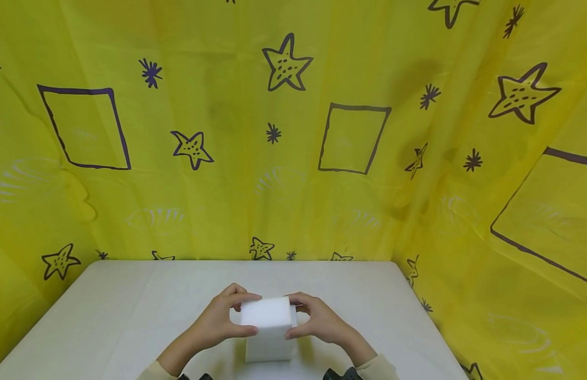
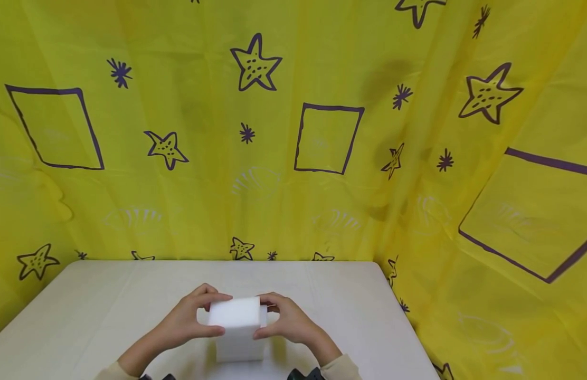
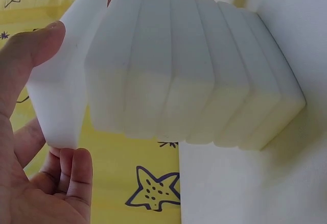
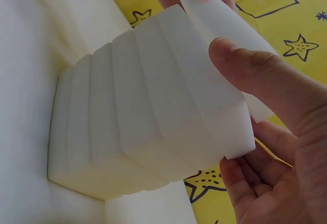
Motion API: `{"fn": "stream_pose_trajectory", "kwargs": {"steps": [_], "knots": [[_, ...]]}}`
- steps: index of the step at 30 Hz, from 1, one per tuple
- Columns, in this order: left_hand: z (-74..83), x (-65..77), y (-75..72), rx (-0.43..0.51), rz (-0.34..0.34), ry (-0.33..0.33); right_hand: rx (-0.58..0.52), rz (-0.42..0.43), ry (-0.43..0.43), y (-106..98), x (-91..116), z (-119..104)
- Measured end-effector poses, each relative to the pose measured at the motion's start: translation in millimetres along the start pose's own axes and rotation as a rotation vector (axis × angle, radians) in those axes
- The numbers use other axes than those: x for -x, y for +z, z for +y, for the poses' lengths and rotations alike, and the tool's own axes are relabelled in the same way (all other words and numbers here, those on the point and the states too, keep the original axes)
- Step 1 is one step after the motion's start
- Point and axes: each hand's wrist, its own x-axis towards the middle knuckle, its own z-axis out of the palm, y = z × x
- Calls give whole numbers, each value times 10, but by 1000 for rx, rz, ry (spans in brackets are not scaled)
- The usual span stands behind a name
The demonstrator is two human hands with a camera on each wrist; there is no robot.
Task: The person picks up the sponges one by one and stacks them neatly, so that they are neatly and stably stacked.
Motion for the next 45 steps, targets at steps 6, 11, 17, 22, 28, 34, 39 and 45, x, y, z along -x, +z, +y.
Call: {"fn": "stream_pose_trajectory", "kwargs": {"steps": [6,11,17,22,28,34,39,45], "knots": [[13,-16,5,-5,-3,-7,-27,-17,-9,-30,6,19],[17,-37,24,-11,-4,-6,-22,-16,11,-47,14,17],[32,-60,33,-6,-20,-21,-29,-16,21,-66,23,11],[34,-70,46,1,-32,-17,-35,-27,23,-81,31,14],[28,-75,66,-4,-31,9,-32,-35,18,-85,36,3],[30,-85,76,-5,-41,-4,-25,-32,33,-78,46,-12],[22,-89,87,-10,-45,-17,-34,-30,41,-76,46,-13],[13,-88,87,9,-55,0,-53,-18,36,-64,49,3]]}}
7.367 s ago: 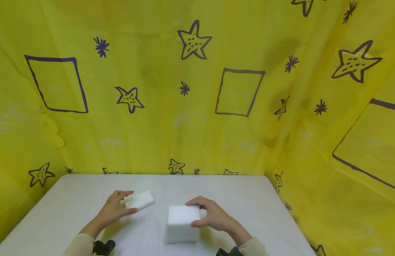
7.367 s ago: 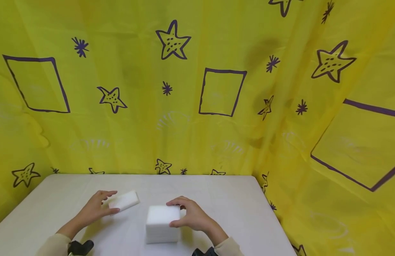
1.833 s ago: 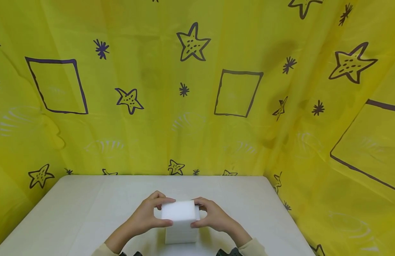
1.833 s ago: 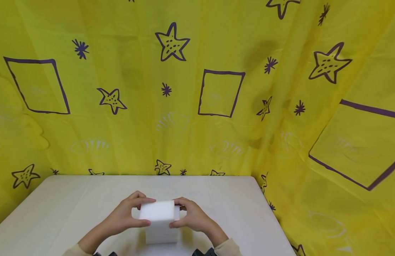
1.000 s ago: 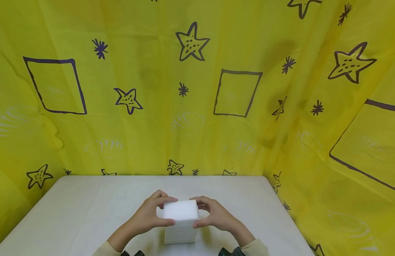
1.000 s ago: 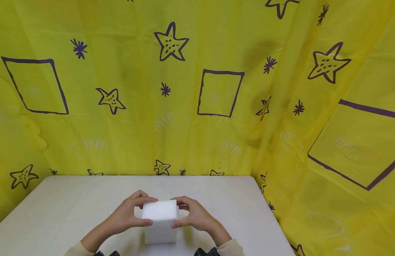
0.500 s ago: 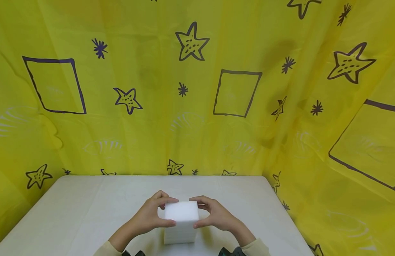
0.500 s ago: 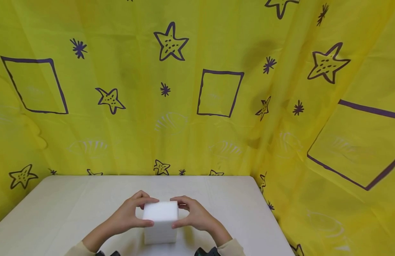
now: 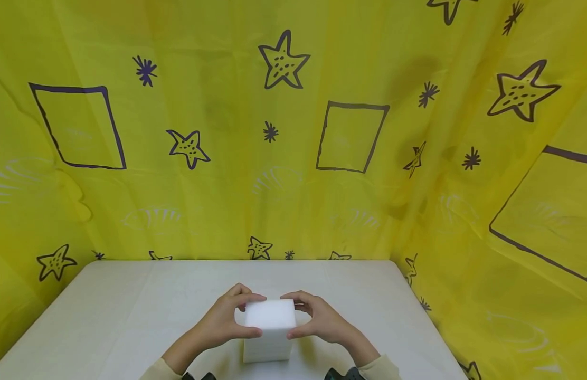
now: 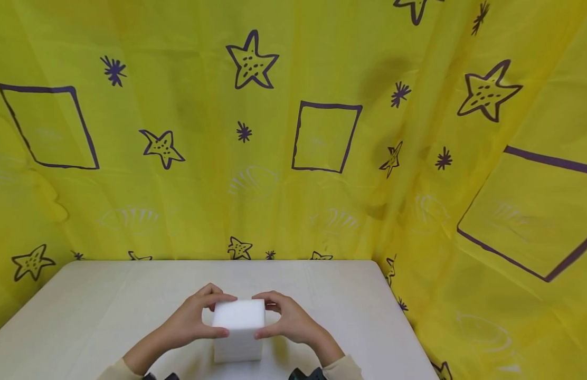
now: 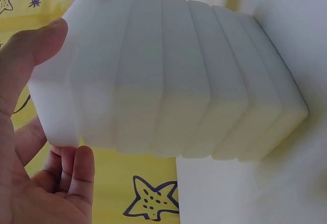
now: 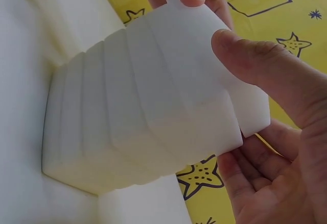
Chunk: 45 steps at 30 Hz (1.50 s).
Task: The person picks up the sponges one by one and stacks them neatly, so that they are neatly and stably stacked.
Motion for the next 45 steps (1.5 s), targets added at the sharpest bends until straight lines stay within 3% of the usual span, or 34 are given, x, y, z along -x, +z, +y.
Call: {"fn": "stream_pose_trajectory", "kwargs": {"steps": [9,14,17,29,45], "knots": [[-64,133,92,48,12,24,24,10,-6,72,62,55],[-105,131,125,4,73,81,24,15,-16,53,55,39],[-120,113,114,-17,88,80,21,14,-26,41,36,34],[-96,141,104,20,65,116,-5,18,-40,70,108,45],[-86,162,116,-3,56,78,5,15,-28,74,144,7]]}}
